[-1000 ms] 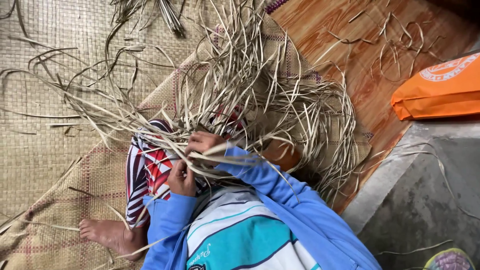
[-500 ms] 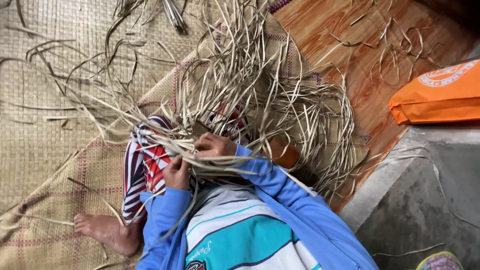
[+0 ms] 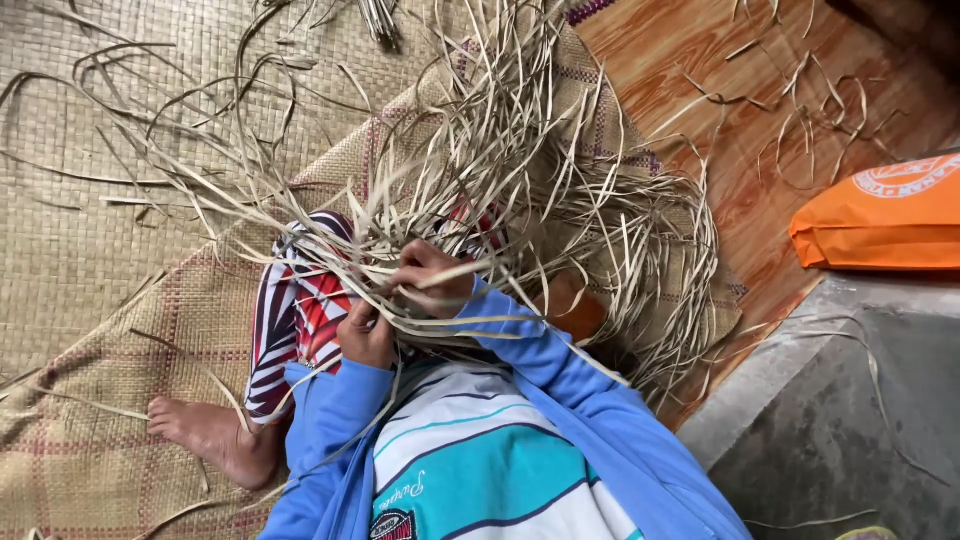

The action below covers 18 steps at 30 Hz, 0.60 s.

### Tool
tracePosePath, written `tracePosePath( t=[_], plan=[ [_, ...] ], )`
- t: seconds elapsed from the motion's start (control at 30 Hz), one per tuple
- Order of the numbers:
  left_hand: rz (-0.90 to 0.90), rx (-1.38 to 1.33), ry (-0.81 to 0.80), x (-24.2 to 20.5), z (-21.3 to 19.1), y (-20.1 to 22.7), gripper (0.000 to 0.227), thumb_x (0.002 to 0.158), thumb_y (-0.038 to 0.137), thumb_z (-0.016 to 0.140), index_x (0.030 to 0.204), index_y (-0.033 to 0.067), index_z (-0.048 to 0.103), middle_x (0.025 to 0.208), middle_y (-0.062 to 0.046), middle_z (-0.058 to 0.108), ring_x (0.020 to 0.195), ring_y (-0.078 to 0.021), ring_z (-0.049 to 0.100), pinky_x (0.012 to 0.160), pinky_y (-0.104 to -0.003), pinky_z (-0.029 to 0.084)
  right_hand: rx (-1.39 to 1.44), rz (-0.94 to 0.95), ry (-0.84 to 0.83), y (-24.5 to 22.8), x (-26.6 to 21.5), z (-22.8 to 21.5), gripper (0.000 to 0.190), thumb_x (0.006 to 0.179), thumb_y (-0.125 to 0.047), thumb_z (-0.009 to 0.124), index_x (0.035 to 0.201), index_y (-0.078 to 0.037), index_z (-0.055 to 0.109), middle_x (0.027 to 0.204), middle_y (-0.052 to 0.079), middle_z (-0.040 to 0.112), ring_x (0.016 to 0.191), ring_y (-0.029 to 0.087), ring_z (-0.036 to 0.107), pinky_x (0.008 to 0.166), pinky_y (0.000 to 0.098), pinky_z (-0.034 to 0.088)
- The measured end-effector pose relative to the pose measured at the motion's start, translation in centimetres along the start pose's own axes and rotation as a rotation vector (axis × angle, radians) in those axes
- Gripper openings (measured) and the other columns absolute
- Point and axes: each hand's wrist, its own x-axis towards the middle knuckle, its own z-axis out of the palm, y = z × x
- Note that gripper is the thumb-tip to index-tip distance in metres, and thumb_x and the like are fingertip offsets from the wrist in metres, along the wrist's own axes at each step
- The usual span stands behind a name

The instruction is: Weaving dried plant fibers into a basket or mat structure by hand.

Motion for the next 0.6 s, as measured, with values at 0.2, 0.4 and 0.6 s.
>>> tracePosePath(
  t=[0.2, 0.4, 0.6],
  plan=[
    [-0.455, -0.133, -0.287, -0.6, -0.9, -6.4, 0.010, 0.097, 0.024, 0.078, 0.099, 0.0157, 0.083, 0.083, -0.011, 0.078, 0.083, -0.0134, 0.069, 0.087, -0.040, 0.056, -0.081, -0.172, 0.022, 1.2, -2.4, -0.5, 0.014, 0.103, -0.031, 0.065, 0.107, -0.023, 0.076, 0.105, 0.007, 0.062, 0.091, 0.026, 0.063, 0.084, 0.0357, 0.054],
    [-0.437, -0.182, -0.258, -0.6, -0.3, -2.4, 0.022, 0.096, 0.026, 0.082, 0.110, 0.0098, 0.082, 0.090, -0.010, 0.079, 0.092, -0.0135, 0.067, 0.094, -0.041, 0.055, -0.175, -0.225, 0.034, 0.3, -1.7, -1.5, 0.018, 0.108, -0.027, 0.059, 0.109, -0.022, 0.076, 0.092, 0.004, 0.064, 0.082, 0.024, 0.068, 0.081, 0.0370, 0.060],
    [0.083, 0.136, -0.141, -0.7, 0.0, -0.5, 0.004, 0.094, 0.020, 0.082, 0.096, 0.0159, 0.081, 0.091, -0.008, 0.074, 0.083, -0.0350, 0.066, 0.083, -0.045, 0.054, -0.125, 0.026, -0.002, -1.4, -0.2, -1.4, 0.026, 0.101, -0.054, 0.063, 0.099, -0.029, 0.072, 0.089, -0.006, 0.057, 0.079, 0.015, 0.066, 0.074, 0.0281, 0.057]
  ],
)
